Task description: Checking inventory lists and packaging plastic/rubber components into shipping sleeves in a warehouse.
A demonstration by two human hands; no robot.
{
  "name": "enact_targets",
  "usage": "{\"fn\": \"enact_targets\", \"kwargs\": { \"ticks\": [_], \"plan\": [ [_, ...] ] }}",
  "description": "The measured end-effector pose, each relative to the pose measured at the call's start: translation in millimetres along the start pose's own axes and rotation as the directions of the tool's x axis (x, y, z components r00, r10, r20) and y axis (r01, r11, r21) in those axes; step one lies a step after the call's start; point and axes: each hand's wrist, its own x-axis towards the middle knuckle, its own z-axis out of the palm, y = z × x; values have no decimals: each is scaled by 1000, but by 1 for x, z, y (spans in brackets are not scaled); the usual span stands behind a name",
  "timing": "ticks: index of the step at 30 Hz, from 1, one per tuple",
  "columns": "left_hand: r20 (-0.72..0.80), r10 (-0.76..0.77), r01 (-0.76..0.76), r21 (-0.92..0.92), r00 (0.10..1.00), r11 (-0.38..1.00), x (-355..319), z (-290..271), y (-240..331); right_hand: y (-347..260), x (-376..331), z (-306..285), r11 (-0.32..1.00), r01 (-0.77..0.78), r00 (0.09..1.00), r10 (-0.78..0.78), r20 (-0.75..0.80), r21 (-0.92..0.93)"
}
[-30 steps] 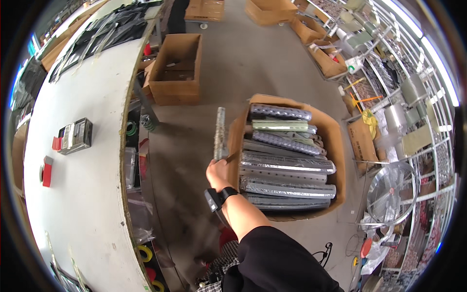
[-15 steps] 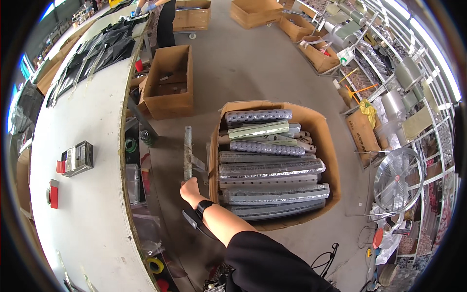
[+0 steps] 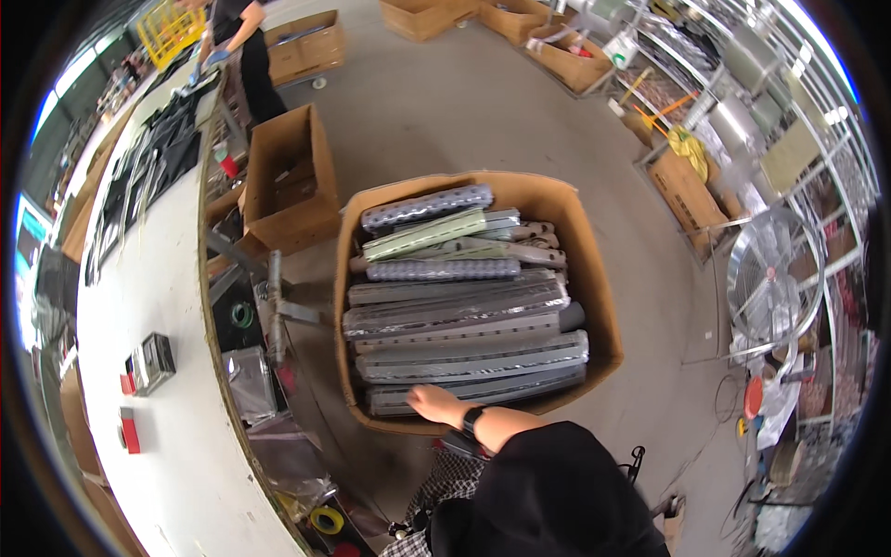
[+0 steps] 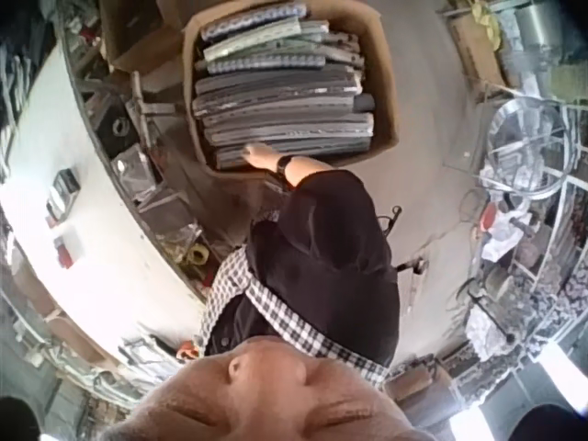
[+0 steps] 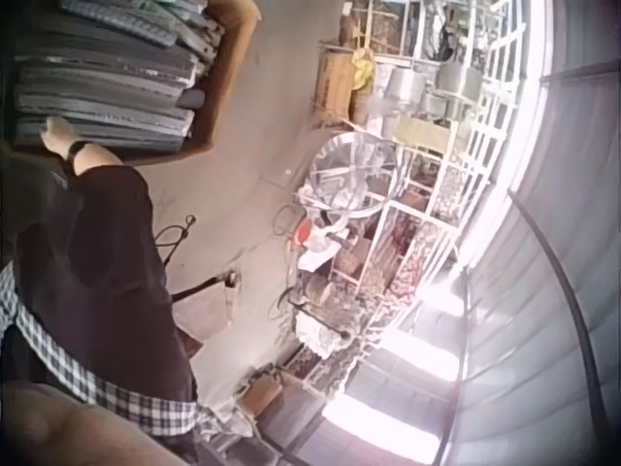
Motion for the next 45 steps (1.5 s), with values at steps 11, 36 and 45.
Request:
{"fn": "enact_targets", "kwargs": {
  "ticks": [11,36,45],
  "plan": [
    [-15,133,-134,-97,991,986,-17,-9,7,137,-230,-63,835,-466,885,432,-176,-293],
    [818,-187,604,-226,544,765,-160,74,166,341,-253,-185,777,178,977,-213,14,-604],
    [832,-385,641,47,400,767,-215,50,221,351,-241,-179,772,302,927,-376,-17,-559]
  ]
}}
